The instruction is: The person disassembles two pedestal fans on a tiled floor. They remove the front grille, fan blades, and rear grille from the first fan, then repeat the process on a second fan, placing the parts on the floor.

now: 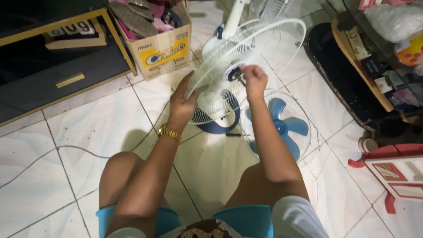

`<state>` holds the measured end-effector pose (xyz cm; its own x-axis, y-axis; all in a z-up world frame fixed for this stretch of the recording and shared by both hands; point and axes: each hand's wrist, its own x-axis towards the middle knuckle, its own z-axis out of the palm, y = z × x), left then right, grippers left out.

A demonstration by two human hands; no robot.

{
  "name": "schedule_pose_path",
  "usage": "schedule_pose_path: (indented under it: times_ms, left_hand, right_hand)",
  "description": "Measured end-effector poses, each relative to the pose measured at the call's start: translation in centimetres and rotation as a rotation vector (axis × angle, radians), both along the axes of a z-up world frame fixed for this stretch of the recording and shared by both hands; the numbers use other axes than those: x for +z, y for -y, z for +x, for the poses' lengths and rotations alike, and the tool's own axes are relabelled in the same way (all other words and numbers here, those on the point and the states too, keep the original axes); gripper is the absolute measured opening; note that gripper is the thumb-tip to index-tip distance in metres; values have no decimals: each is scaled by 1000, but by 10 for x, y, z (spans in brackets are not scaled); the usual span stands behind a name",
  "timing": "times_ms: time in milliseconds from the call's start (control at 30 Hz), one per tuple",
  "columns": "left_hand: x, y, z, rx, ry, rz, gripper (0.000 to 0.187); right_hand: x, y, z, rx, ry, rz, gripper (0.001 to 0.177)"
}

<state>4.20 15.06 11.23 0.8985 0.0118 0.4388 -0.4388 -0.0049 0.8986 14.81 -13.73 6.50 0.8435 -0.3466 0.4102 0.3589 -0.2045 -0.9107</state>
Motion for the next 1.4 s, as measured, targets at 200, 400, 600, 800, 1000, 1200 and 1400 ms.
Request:
schedule_pose_path:
  times_ms: [200, 400, 600, 800, 1000, 1200, 1400]
  left_hand:
    - [4, 2, -2, -17, -94, -33, 56]
    - [6, 3, 1, -38, -79, -64, 55]
    - [5, 2, -3, -4, -82, -22, 56]
    - [-2, 3, -5, -83, -71, -129, 55]
    - [1, 3, -2, -14, -74, -8, 54]
    - [0, 1, -3, -13, -84, -26, 55]
    - [-1, 3, 3, -41, -69, -73, 57]
  right_hand:
    - [40, -13, 2, 162, -808, 701, 43]
    - [48, -50, -28, -121, -129, -457, 44]
    - [43, -42, -70, 156, 259, -819, 14]
    - [45, -7, -10, 151, -973, 522, 66]
    - [4, 33, 26, 248, -619, 686, 63]
    - [12, 67, 26, 340, -201, 674, 59]
    - [21, 10, 14, 337, -875, 777, 68]
